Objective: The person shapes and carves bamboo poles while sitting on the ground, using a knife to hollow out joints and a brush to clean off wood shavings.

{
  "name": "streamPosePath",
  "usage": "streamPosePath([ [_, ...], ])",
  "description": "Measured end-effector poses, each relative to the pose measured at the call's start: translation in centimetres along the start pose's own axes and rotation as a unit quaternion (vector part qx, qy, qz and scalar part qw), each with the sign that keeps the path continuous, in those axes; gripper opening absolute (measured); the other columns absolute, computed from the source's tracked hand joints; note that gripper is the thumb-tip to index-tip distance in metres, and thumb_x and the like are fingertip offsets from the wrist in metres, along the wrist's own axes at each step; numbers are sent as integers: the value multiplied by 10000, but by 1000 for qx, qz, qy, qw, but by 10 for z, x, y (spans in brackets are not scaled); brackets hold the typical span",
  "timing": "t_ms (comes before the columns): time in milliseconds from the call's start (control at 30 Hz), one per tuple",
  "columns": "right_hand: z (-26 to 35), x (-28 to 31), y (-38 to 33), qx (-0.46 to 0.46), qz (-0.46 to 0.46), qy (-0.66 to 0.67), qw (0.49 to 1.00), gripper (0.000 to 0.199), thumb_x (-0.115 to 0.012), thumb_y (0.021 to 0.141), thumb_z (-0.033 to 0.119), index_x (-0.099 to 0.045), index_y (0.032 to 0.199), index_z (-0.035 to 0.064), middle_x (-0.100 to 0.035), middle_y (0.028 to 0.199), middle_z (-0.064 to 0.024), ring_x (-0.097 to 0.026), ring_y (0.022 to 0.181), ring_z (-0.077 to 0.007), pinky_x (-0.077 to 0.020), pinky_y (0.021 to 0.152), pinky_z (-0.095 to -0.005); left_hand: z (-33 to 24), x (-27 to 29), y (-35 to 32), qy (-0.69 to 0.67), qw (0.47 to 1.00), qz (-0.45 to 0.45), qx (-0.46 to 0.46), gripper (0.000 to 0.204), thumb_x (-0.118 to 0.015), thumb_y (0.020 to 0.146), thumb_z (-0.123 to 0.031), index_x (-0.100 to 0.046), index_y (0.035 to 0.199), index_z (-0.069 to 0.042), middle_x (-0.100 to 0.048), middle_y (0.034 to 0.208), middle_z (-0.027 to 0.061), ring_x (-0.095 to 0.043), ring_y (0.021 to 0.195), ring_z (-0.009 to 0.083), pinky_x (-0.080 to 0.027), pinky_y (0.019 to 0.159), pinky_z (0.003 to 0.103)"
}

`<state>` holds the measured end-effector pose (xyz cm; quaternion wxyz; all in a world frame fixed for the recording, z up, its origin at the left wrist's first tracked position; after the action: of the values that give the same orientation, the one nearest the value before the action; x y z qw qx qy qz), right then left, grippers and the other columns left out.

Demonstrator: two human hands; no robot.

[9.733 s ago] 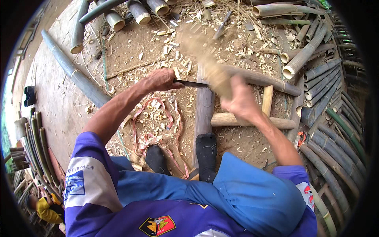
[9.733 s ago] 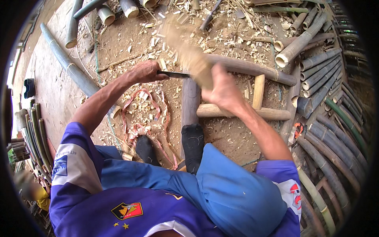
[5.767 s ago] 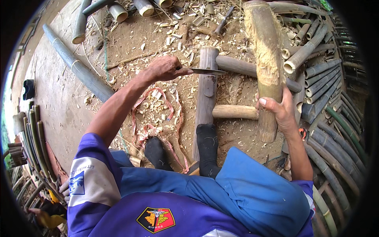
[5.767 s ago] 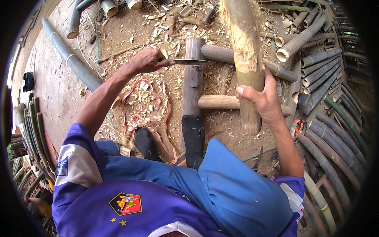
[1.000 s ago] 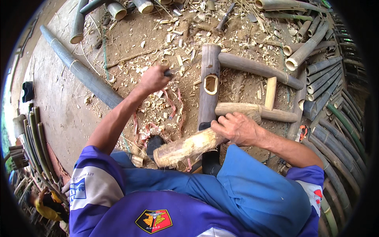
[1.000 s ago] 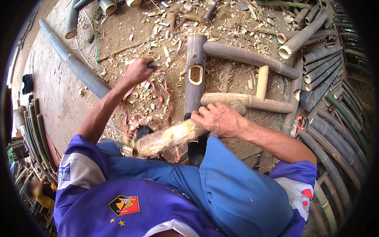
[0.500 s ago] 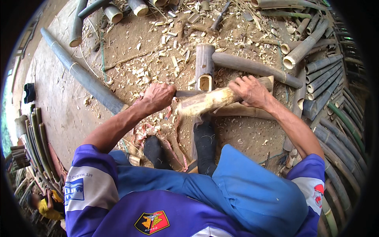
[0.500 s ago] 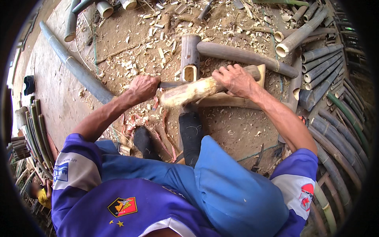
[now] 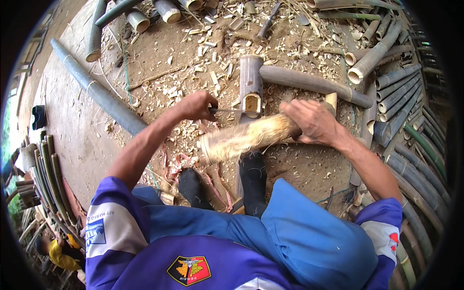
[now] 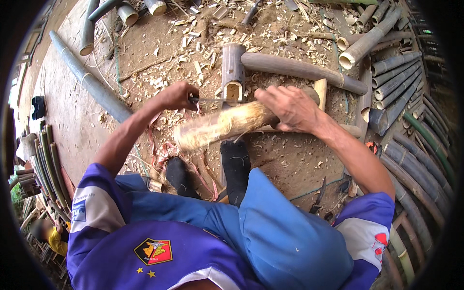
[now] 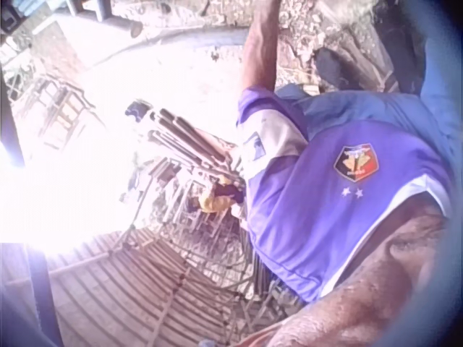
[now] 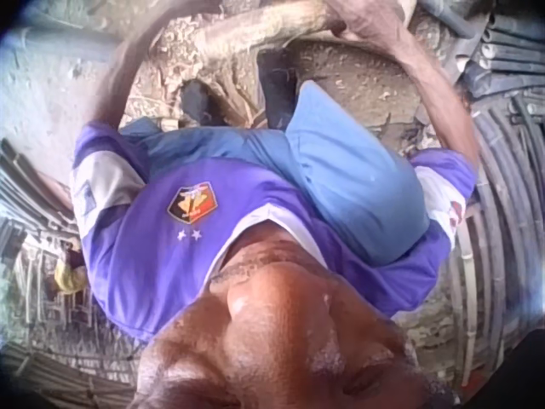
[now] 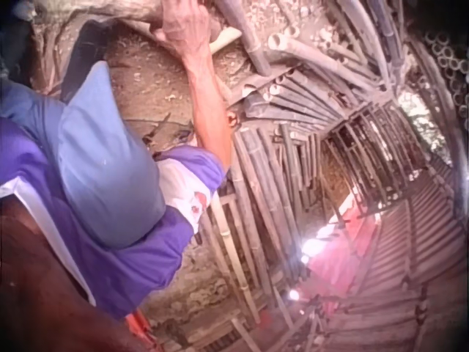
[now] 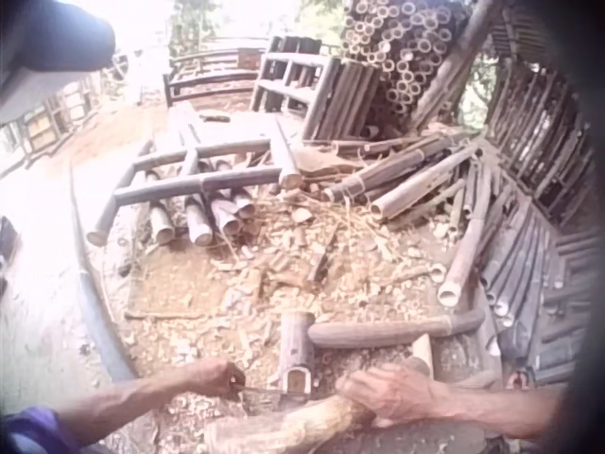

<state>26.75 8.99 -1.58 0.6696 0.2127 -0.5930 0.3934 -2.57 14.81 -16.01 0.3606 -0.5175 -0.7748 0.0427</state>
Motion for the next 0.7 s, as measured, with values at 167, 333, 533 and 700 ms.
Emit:
streamPosePath([
  [167,-6,35,-16,-240,-136,290,916,675,-808,733,198,-436,1270,27,-623,1048,-158,-686,888,-293,-611,818,-411,-7,47,0,-203,976,-70,41,346,-781,862,-387,-739,907,-47,-676,685,13,-609,530,128,-514,478,290],
  [333,-12,46,-28,-347,-253,421,799,699,-764,785,276,-461,1346,-10,-620,1151,-127,-619,1015,-204,-500,907,-337,-4,59,-2,95,989,-110,-3,670,-522,935,-680,-735,717,-83,-487,468,22,-420,411,156,-308,401,384],
  [533,3,42,-11,-350,-231,424,803,735,-768,790,287,-427,1370,-9,-572,1229,-168,-597,1085,-226,-506,929,-357,22,47,-10,165,977,-132,-5,629,-528,947,-642,-700,696,-92,-466,465,20,-398,396,153,-314,377,360],
  [700,35,23,21,-301,-205,417,833,757,-717,829,182,-284,1432,32,-561,1280,-245,-613,1139,-340,-530,994,-510,17,47,-11,195,971,-128,45,644,-529,922,-675,-674,691,-91,-477,482,21,-417,403,159,-332,379,362],
])
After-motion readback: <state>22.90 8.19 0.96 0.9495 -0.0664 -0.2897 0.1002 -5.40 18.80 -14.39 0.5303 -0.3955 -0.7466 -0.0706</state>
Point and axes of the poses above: each hand's wrist, its own y-axis towards the middle knuckle, its own x-axis out of the back of the hand, z = x × y, the point moved 5 cm from there along y, towards the middle knuckle
